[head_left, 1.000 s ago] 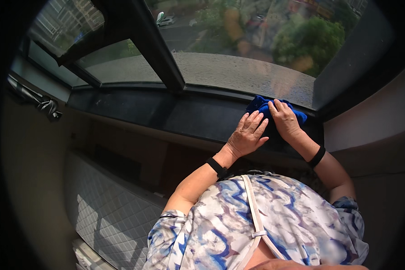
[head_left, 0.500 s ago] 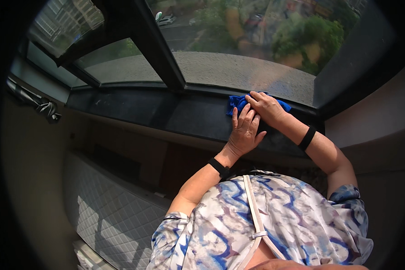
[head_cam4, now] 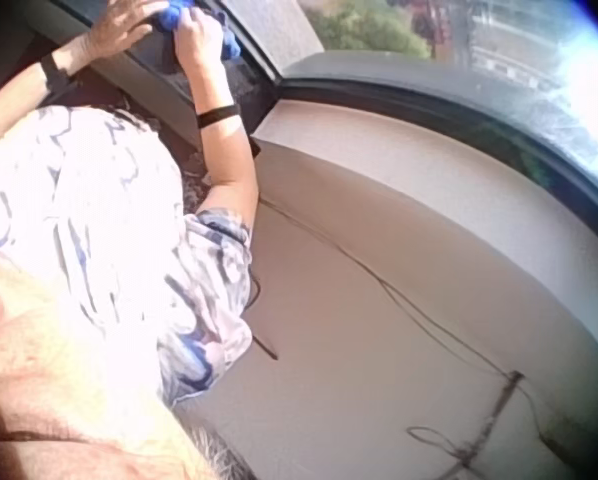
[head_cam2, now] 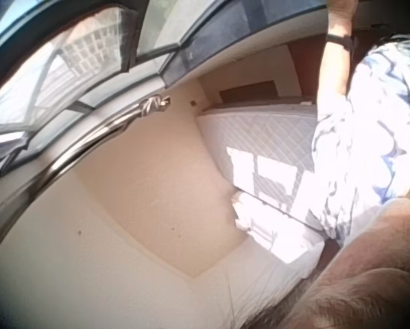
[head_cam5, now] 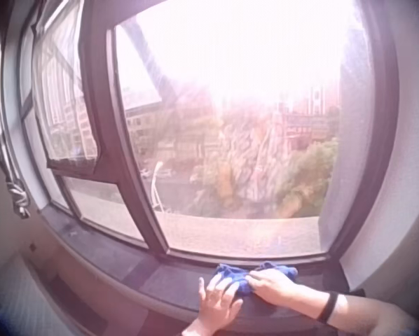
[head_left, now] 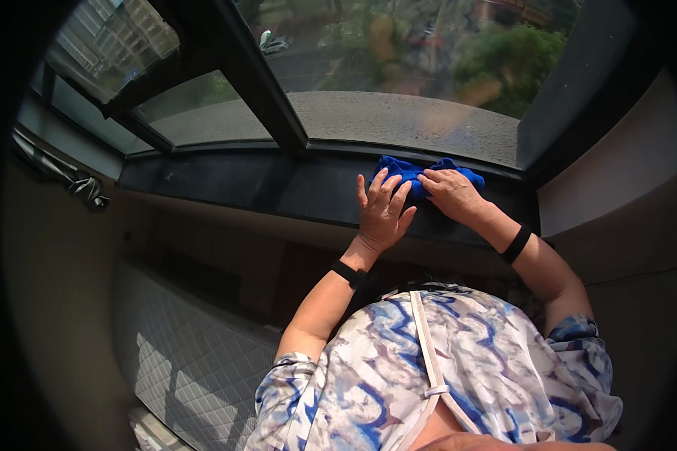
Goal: Cleaning a window and ledge with a blue cloth.
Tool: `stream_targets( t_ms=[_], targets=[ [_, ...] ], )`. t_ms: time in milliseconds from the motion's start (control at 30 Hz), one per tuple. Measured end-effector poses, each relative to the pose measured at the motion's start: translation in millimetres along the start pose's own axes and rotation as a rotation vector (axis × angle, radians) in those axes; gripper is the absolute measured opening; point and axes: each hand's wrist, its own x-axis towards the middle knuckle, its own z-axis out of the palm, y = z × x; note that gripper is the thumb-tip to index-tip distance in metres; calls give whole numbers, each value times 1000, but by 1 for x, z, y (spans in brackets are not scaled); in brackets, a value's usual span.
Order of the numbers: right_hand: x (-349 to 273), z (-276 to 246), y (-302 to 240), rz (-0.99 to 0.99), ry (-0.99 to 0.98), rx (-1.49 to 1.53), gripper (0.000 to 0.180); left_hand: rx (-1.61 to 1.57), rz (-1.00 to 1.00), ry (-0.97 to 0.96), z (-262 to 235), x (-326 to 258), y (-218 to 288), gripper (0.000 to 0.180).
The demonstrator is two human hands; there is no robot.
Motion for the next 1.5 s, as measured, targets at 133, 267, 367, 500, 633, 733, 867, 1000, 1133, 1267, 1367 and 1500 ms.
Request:
stream_targets(
  t_ms=[133,267,367,500,633,733,867,1000,1133,1267,1367,1500],
  targets=[
    [-29,-17,-13,65,-108,11,47,130,-123,-32,-9,-7,-33,44],
    [-26,-16,-22,97,-141,4,46,113,-164,-37,-6,-7,-40,46],
    [-8,-4,-19,81,-135,16,44,116,-176,-29,-7,-6,-38,46],
    [16,9,-22,38,-107,6,43,127,-175,-34,-6,-7,-37,47],
    [39,25,-30,-19,-65,40,46,114,-182,-49,-6,-7,-37,51],
    [57,34,-38,-59,-5,42,44,115,-186,-64,-5,-6,-37,53],
    [60,30,-46,-90,109,221,27,112,-204,-55,-4,-7,-39,55],
    [38,17,-47,-45,-79,157,15,108,-182,8,-6,-12,-40,56],
    [7,-26,-33,250,-97,315,13,124,-178,-18,-6,-11,-39,55],
    [-9,-85,-4,615,259,465,22,133,-168,-44,-1,-8,-37,53],
    [-11,-124,15,626,633,636,29,141,-166,-64,-4,-10,-41,52],
    [-5,-175,33,499,1140,563,29,166,-165,-66,-5,-10,-42,51]
  ],
)
